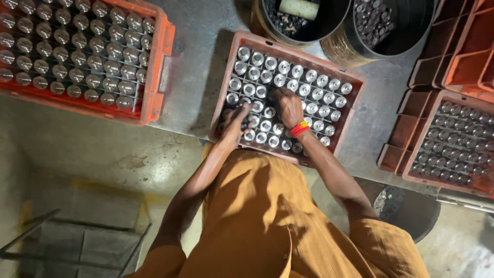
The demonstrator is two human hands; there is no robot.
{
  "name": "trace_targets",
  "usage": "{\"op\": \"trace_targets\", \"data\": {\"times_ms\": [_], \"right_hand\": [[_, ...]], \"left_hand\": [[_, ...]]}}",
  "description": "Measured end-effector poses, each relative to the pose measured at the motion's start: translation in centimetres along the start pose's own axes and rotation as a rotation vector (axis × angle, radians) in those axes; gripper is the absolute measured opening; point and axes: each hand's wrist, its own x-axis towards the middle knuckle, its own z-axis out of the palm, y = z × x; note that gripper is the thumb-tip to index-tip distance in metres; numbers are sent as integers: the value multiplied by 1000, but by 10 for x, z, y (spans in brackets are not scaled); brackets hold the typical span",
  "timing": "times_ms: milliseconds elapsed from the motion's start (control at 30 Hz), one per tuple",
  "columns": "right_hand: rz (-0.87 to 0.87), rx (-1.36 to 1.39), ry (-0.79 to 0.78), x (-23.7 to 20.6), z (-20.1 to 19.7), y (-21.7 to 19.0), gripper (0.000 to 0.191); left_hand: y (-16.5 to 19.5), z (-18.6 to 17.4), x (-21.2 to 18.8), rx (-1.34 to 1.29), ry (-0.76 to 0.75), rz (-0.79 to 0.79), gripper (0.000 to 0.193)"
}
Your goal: The person repeatedly wipes the tops of small cylindrical metal parts arranged in a red crate using a white cylindrical tool. They move the crate on the table, retrieve it from a stack, and continue wiping the parts.
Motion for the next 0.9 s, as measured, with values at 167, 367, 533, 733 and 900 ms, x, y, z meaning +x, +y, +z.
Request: {"op": "trace_targets", "data": {"times_ms": [167, 367, 533, 733, 900], "right_hand": [[96, 250, 103, -27, -10, -18, 38], [310, 829, -32, -49, 19, -28, 28], [170, 291, 309, -10, -1, 16, 23], [-37, -4, 124, 34, -6, 25, 16], [-133, -150, 48, 39, -18, 17, 21]], "left_hand": [[3, 11, -4, 185, -26, 136, 35], [-16, 16, 2, 158, 48, 13, 32], [-9, -4, 10, -251, -2, -150, 35], [-16, -10, 9, -112, -31, -85, 26], [-12, 0, 7, -13, -45, 10, 31]]}}
